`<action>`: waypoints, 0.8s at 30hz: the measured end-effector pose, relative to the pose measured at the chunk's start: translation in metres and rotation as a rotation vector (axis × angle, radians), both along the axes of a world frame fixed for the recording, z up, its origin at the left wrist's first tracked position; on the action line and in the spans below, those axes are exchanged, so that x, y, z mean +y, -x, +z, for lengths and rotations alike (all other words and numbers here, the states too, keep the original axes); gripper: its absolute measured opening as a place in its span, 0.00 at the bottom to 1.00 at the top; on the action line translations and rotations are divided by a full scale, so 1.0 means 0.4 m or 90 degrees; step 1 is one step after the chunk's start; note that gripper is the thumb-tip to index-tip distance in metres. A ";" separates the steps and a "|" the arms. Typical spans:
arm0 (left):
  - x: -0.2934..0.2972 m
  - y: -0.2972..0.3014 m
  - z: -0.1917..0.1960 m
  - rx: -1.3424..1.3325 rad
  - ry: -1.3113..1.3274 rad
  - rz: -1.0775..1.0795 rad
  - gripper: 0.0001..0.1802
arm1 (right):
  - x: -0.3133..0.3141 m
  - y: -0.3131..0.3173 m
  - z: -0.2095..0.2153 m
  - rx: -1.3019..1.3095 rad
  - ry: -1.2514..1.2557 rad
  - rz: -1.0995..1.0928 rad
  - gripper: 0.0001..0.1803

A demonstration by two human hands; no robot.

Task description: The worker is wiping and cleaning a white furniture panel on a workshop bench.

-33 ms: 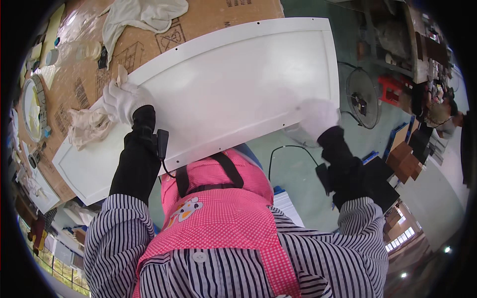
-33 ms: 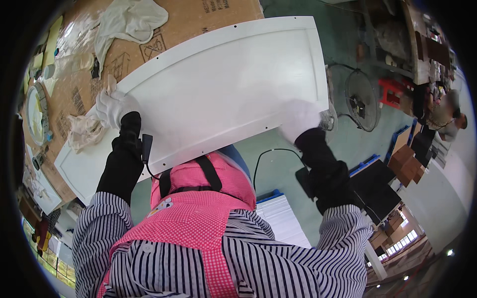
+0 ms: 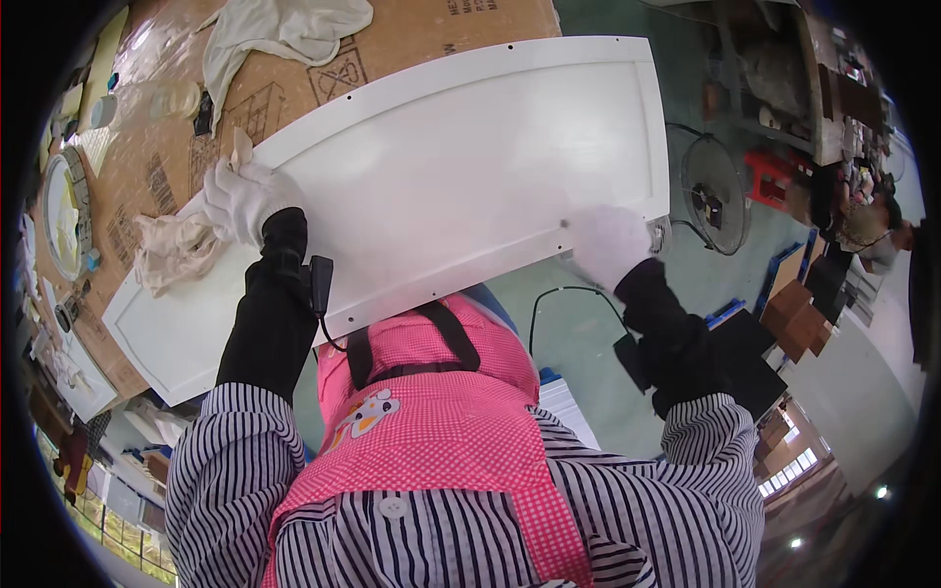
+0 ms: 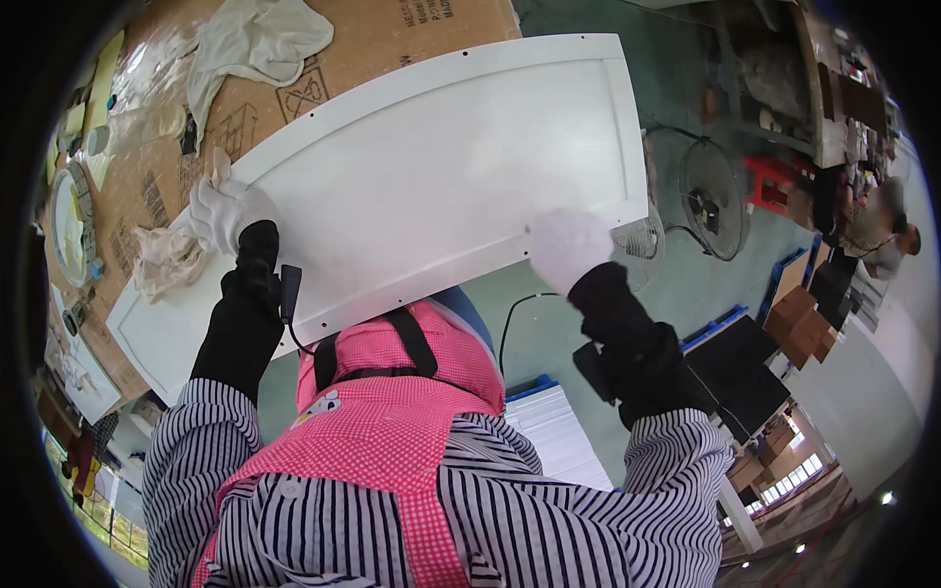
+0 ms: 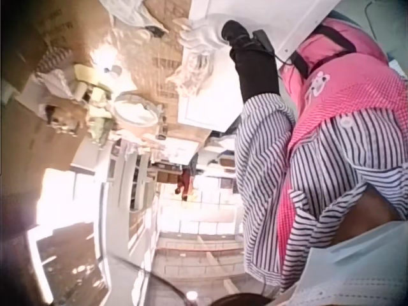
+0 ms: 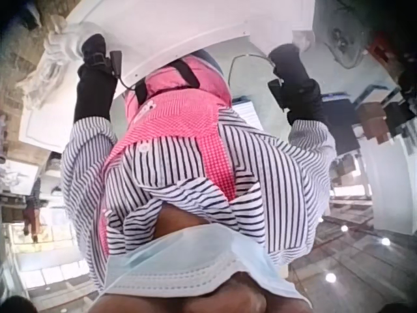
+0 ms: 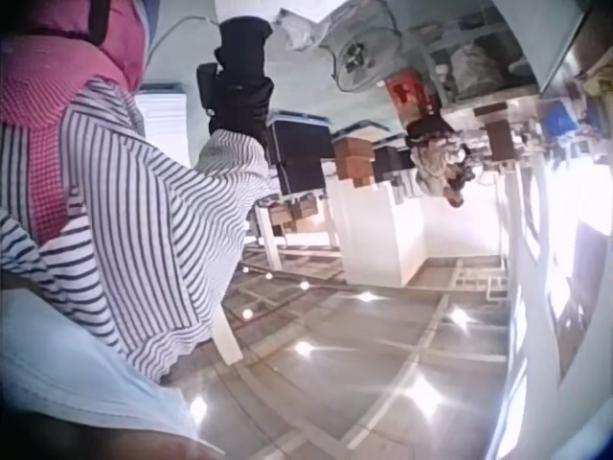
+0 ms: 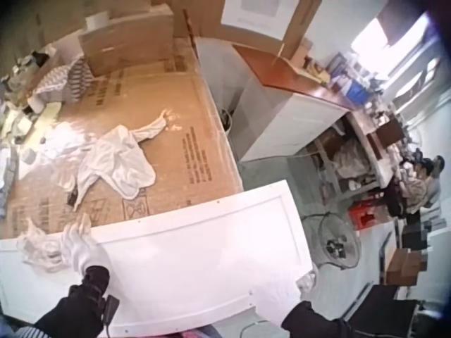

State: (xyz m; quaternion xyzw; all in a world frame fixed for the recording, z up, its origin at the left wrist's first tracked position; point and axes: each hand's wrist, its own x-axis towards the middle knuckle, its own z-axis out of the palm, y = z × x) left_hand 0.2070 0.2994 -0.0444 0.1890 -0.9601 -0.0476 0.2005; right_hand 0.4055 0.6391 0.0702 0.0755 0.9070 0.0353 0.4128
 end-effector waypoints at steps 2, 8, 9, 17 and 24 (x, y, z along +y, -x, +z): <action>0.001 -0.009 0.007 0.002 -0.012 -0.001 0.22 | 0.014 -0.024 -0.015 0.105 0.099 -0.037 0.14; -0.042 0.000 -0.025 0.008 0.008 -0.030 0.20 | 0.310 -0.036 0.018 0.182 -0.116 -0.175 0.16; -0.053 0.000 -0.034 0.011 0.016 -0.044 0.19 | 0.316 -0.039 0.019 0.151 -0.156 -0.180 0.15; -0.075 -0.004 -0.055 0.001 0.008 -0.067 0.21 | 0.281 -0.038 -0.002 0.094 -0.198 -0.109 0.13; -0.061 -0.001 -0.043 0.012 0.008 -0.056 0.19 | 0.056 -0.042 -0.016 0.090 -0.169 -0.028 0.12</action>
